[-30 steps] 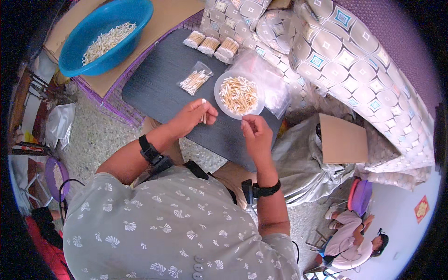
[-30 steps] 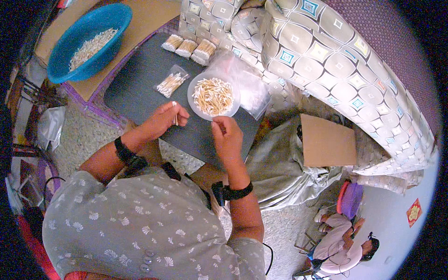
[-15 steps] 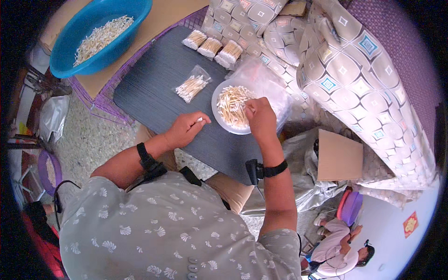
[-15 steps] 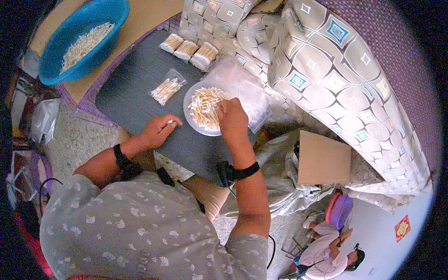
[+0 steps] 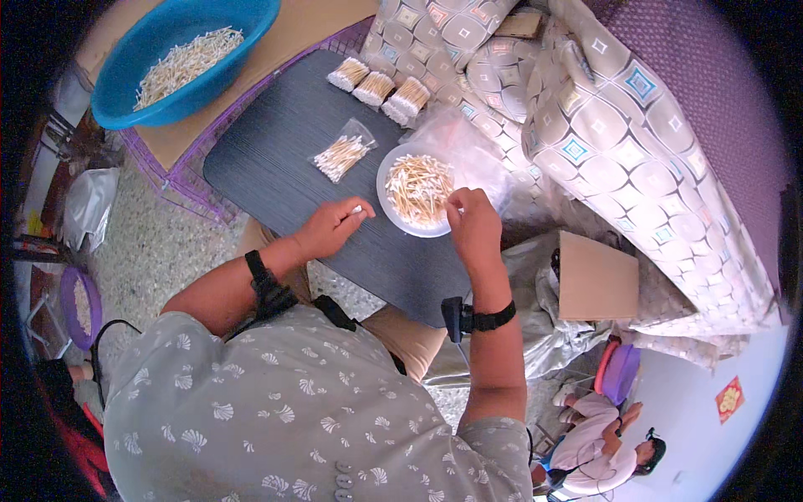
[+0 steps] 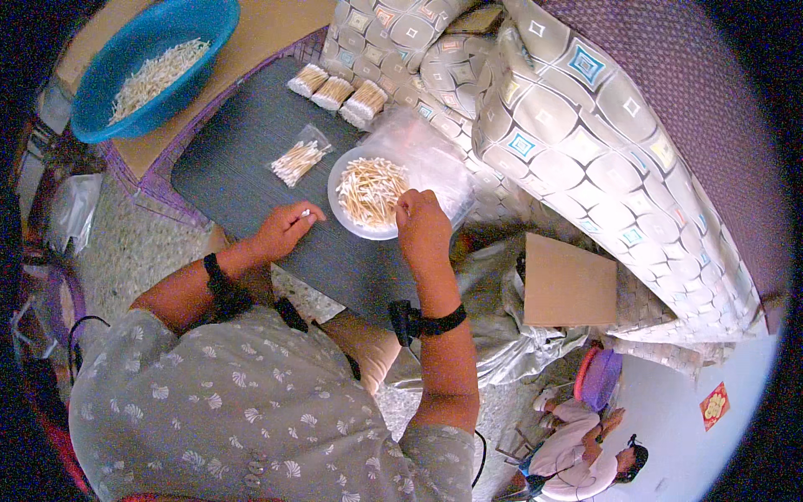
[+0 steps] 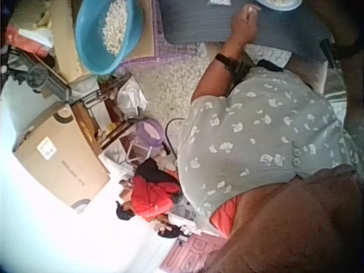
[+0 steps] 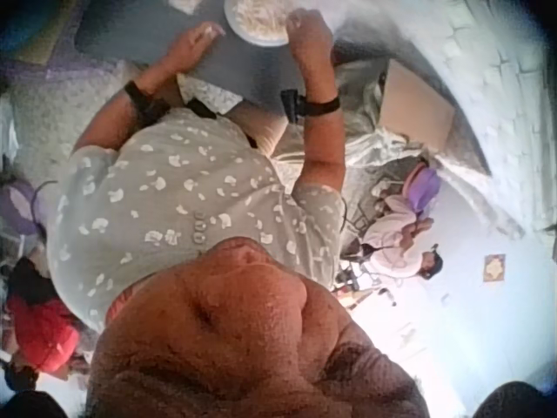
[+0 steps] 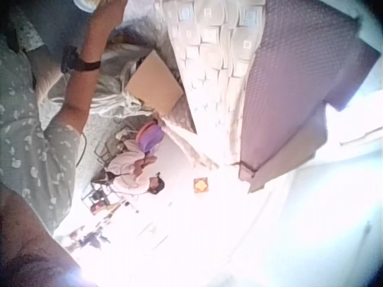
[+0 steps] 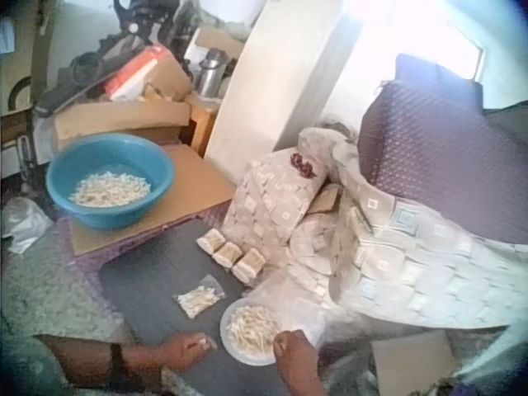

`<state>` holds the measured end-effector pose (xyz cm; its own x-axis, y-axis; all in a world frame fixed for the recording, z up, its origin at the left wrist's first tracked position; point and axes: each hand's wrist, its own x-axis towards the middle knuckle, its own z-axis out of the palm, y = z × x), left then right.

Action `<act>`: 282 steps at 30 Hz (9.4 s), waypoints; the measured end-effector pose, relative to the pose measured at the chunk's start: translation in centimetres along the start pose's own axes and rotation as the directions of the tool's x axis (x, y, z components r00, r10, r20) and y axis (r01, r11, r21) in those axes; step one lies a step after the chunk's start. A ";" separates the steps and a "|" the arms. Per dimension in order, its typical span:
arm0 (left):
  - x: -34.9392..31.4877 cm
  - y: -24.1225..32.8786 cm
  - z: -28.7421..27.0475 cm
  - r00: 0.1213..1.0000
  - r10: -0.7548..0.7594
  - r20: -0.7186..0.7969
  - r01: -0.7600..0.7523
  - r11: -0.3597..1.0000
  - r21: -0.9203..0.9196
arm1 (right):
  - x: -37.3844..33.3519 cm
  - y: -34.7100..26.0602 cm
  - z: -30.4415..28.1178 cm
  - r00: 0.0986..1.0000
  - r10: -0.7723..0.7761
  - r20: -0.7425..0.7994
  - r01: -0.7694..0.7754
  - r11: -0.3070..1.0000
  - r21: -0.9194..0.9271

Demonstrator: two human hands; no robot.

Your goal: Sorting and counting cotton swabs from a bowl and placing them into bundles or packages.

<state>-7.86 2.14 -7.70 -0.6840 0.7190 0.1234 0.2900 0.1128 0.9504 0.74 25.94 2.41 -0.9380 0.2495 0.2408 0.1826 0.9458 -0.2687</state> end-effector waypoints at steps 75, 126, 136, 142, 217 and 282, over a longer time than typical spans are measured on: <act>-1.5 12.2 2.1 0.937 -0.158 0.313 0.278 0.878 -0.390 | -12.1 -7.6 -1.0 0.971 0.189 0.144 -0.207 0.377 0.903; 0.6 2.4 -2.1 0.977 -0.199 0.073 0.209 0.961 -0.180 | -3.1 -3.4 1.8 0.983 0.143 -0.112 -0.053 0.814 0.579; 0.5 0.4 -1.3 0.991 0.130 -0.043 -0.119 0.974 0.195 | 1.9 -2.0 4.0 0.997 0.037 -0.067 -0.022 0.977 0.213; 0.5 0.5 -1.5 0.994 0.104 -0.035 -0.097 0.981 0.169 | 2.3 -1.8 4.5 0.998 0.062 -0.002 -0.061 0.983 0.173; -2.5 12.9 1.6 0.956 -0.111 0.270 0.211 0.903 -0.375 | -12.7 -8.2 -0.7 0.964 0.189 0.189 -0.222 0.174 0.959; 1.0 -1.4 -0.7 0.984 0.165 -0.066 -0.140 0.949 0.283 | 2.0 0.0 5.0 0.992 0.124 -0.036 -0.096 0.894 0.437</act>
<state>-9.44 2.19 -8.68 -0.6693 0.6810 0.2971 0.5606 0.2004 0.8034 -2.64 25.42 -1.75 -0.8969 0.3724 0.2385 0.1248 0.7306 -0.6713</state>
